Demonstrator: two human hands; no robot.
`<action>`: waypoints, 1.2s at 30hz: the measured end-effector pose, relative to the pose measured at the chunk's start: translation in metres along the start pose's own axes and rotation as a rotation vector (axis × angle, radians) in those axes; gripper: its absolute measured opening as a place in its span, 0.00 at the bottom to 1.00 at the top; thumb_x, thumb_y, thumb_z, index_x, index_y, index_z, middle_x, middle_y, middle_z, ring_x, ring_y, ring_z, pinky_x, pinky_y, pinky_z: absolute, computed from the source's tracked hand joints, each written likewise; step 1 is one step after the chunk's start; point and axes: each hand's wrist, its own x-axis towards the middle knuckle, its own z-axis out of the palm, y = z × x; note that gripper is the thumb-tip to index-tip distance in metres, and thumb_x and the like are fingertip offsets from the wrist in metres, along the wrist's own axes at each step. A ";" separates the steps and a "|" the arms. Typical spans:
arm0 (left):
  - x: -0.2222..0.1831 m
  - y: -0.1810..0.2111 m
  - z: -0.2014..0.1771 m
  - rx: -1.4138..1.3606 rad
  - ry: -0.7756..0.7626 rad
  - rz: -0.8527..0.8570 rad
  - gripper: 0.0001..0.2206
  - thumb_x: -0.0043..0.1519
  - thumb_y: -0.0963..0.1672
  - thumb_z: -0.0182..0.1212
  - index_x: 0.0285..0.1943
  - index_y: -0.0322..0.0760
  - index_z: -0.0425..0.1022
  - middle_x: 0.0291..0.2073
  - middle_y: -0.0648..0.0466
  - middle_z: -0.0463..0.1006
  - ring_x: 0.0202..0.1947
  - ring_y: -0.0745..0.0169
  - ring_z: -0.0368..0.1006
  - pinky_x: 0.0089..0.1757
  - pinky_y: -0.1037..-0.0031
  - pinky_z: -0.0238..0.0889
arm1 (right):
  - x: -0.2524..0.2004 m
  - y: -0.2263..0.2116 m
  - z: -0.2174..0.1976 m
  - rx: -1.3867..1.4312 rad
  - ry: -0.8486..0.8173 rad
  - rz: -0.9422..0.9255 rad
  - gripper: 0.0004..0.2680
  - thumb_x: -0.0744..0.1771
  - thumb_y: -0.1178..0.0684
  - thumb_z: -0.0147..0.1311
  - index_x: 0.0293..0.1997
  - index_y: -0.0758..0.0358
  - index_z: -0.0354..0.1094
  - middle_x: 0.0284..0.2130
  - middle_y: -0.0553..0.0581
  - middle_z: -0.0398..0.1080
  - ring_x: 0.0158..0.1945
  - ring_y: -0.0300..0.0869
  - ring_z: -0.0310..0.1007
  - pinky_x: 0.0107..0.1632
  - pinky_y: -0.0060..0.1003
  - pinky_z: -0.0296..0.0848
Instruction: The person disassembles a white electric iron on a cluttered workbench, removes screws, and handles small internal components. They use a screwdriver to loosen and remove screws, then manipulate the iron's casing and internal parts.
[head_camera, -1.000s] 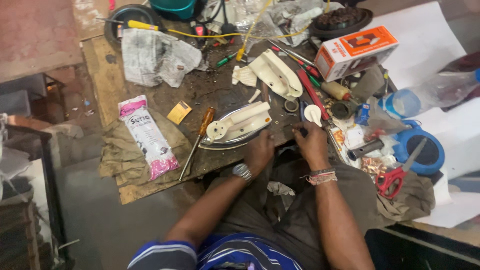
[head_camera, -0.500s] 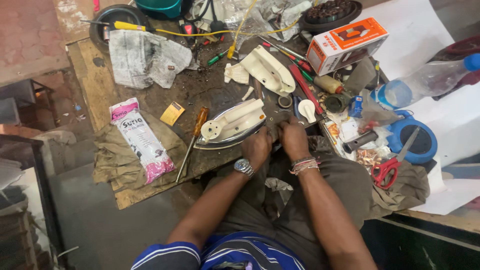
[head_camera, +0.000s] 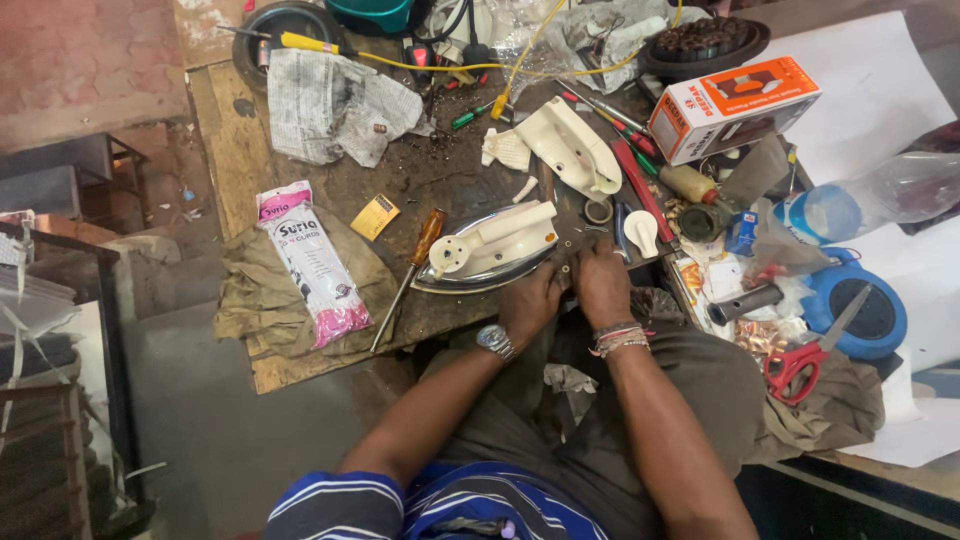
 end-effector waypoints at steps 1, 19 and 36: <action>-0.002 0.001 -0.003 -0.019 -0.024 -0.024 0.07 0.59 0.44 0.63 0.42 0.39 0.77 0.26 0.42 0.79 0.27 0.38 0.76 0.31 0.53 0.67 | 0.002 0.000 0.002 -0.033 -0.014 0.006 0.07 0.66 0.54 0.56 0.39 0.69 0.72 0.38 0.72 0.70 0.38 0.63 0.73 0.40 0.54 0.73; -0.023 -0.014 -0.078 -0.867 -0.159 -0.576 0.09 0.66 0.41 0.61 0.51 0.29 0.77 0.35 0.53 0.84 0.30 0.72 0.79 0.30 0.81 0.72 | -0.022 -0.067 -0.014 1.023 -0.308 0.293 0.05 0.67 0.58 0.59 0.42 0.68 0.77 0.30 0.52 0.79 0.31 0.31 0.75 0.32 0.27 0.73; -0.004 -0.003 -0.084 -0.784 -0.086 -0.623 0.08 0.64 0.41 0.62 0.46 0.27 0.78 0.31 0.52 0.84 0.30 0.71 0.80 0.32 0.81 0.72 | -0.025 -0.054 -0.028 1.383 -0.275 0.392 0.07 0.67 0.60 0.59 0.48 0.69 0.76 0.34 0.53 0.79 0.34 0.34 0.75 0.37 0.29 0.74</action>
